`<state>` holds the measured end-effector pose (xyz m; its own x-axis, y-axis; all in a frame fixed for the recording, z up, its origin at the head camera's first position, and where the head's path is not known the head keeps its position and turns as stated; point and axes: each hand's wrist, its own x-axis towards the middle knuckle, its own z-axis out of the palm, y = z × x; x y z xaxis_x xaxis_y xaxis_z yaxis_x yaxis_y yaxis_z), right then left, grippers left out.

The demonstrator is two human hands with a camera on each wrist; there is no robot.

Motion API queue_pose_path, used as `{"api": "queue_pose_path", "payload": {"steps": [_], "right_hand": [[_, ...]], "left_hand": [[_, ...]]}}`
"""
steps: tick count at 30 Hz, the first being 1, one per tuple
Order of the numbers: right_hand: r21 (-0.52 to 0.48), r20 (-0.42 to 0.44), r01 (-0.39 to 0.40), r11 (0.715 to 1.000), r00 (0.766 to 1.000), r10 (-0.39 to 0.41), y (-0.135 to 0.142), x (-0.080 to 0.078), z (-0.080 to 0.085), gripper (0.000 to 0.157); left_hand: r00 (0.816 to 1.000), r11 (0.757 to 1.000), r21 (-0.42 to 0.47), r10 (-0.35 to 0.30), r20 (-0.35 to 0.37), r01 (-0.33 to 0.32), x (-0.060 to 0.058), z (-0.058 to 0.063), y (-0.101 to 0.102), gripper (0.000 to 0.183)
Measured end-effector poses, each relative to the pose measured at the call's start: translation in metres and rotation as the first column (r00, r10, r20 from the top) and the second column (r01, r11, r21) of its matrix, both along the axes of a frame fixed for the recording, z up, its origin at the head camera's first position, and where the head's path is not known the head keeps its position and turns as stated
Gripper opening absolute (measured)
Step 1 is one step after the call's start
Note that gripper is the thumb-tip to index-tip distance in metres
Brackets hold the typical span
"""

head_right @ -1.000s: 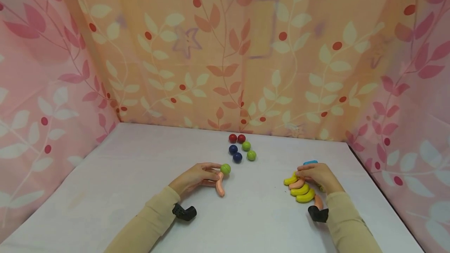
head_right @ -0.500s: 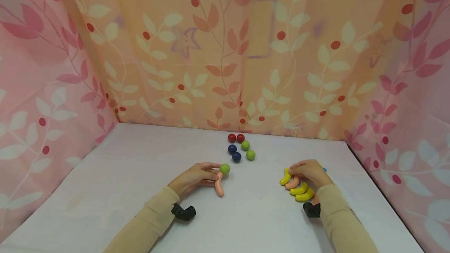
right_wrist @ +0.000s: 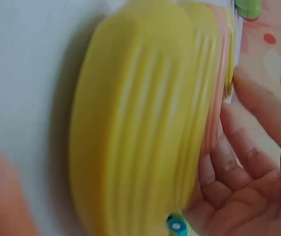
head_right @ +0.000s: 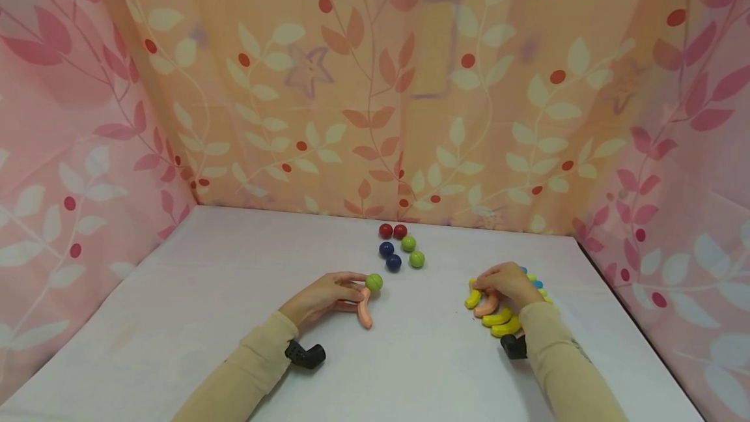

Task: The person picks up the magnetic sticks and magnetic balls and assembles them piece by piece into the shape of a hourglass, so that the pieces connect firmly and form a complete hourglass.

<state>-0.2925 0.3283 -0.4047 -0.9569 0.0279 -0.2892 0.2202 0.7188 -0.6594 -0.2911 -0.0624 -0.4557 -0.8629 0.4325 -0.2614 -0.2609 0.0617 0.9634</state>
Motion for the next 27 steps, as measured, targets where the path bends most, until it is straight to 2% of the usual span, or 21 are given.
{"api": "queue_pose_path", "payload": {"steps": [15,21,27], "right_hand": [[0.060,-0.007,0.006,0.998,1.000,-0.006,-0.018,-0.009,0.002,0.033],[-0.004,0.011,0.053,0.999,0.999,-0.052,-0.034,-0.010,0.002,0.032],[-0.064,0.072,0.079,0.995,0.995,-0.074,-0.054,-0.009,0.000,0.033]], "left_hand": [[1.000,1.000,0.005,-0.010,0.000,0.010,0.000,0.000,-0.001,0.047],[1.000,1.000,0.012,-0.003,0.011,0.003,0.000,0.000,0.000,0.047],[1.000,1.000,0.016,0.004,0.009,-0.004,0.001,0.001,0.001,0.046]]}}
